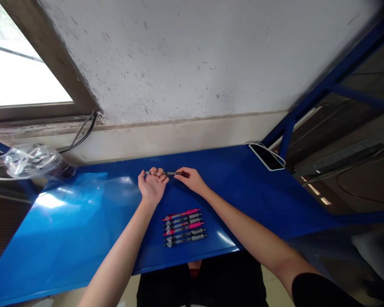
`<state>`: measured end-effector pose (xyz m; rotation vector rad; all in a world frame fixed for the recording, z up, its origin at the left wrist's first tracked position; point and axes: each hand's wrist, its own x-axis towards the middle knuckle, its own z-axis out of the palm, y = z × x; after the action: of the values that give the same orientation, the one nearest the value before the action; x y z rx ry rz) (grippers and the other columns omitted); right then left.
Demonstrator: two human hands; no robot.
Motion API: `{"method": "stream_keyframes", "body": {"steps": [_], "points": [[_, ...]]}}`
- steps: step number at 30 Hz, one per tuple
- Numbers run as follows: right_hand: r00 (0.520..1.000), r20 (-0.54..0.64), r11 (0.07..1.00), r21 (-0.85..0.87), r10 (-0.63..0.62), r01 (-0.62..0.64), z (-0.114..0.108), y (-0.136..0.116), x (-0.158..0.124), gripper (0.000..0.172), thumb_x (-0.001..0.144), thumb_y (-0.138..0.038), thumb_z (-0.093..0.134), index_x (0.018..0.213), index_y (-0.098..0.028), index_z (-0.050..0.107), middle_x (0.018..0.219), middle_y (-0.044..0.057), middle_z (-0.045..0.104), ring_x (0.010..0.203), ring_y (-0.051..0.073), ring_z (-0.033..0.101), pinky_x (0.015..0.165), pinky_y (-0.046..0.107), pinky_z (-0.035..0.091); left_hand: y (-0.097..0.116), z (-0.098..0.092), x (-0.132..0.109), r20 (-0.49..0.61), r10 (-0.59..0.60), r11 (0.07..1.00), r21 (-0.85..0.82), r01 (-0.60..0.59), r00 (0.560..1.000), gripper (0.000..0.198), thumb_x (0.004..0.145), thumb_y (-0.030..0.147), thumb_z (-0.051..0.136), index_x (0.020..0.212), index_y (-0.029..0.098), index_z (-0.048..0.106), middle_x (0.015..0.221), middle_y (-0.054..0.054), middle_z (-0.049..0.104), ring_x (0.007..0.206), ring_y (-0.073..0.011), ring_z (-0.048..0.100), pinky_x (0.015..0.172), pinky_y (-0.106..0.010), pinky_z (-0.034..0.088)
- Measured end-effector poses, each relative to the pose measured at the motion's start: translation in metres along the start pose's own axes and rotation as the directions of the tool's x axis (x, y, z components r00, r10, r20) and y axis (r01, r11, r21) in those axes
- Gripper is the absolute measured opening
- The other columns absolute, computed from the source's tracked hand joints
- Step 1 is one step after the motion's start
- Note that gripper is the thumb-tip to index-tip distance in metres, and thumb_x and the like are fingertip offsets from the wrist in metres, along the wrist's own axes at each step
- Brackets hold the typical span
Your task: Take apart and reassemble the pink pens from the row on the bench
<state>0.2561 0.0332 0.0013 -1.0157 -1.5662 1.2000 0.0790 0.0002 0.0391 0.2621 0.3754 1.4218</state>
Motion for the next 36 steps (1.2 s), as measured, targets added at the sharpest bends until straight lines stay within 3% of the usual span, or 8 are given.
{"method": "stream_keyframes", "body": {"steps": [24, 29, 36], "points": [[1.0, 0.001, 1.0, -0.023, -0.001, 0.001, -0.0001, 0.0002, -0.0002, 0.026, 0.078, -0.043, 0.073, 0.087, -0.018, 0.072, 0.075, 0.001, 0.066, 0.067, 0.016, 0.055, 0.068, 0.03, 0.045, 0.0005, 0.0046, -0.0015, -0.06, 0.002, 1.0, 0.028, -0.001, 0.998, 0.033, 0.094, 0.045, 0.034, 0.072, 0.02, 0.039, 0.071, 0.0, 0.039, 0.052, -0.0122, 0.037, 0.054, -0.028, 0.037], [1.0, 0.004, 1.0, -0.009, 0.001, -0.001, -0.0004, 0.0005, -0.0002, 0.026, 0.078, -0.042, 0.073, 0.086, -0.018, 0.071, 0.077, 0.002, 0.067, 0.069, 0.016, 0.057, 0.069, 0.03, 0.046, 0.0002, 0.006, -0.002, -0.075, 0.015, 0.999, 0.04, -0.012, 0.997, 0.038, 0.095, 0.052, 0.032, 0.074, 0.021, 0.04, 0.072, -0.001, 0.04, 0.052, -0.0125, 0.037, 0.054, -0.028, 0.037], [1.0, 0.004, 1.0, -0.016, 0.002, -0.002, -0.0009, -0.0006, -0.0002, 0.026, 0.078, -0.043, 0.073, 0.087, -0.018, 0.072, 0.074, 0.001, 0.066, 0.066, 0.015, 0.055, 0.068, 0.029, 0.045, 0.0001, 0.0046, -0.0015, -0.059, 0.011, 1.0, 0.018, -0.01, 0.998, 0.034, 0.094, 0.046, 0.034, 0.072, 0.02, 0.04, 0.071, -0.001, 0.04, 0.052, -0.0126, 0.038, 0.054, -0.028, 0.037]]}}
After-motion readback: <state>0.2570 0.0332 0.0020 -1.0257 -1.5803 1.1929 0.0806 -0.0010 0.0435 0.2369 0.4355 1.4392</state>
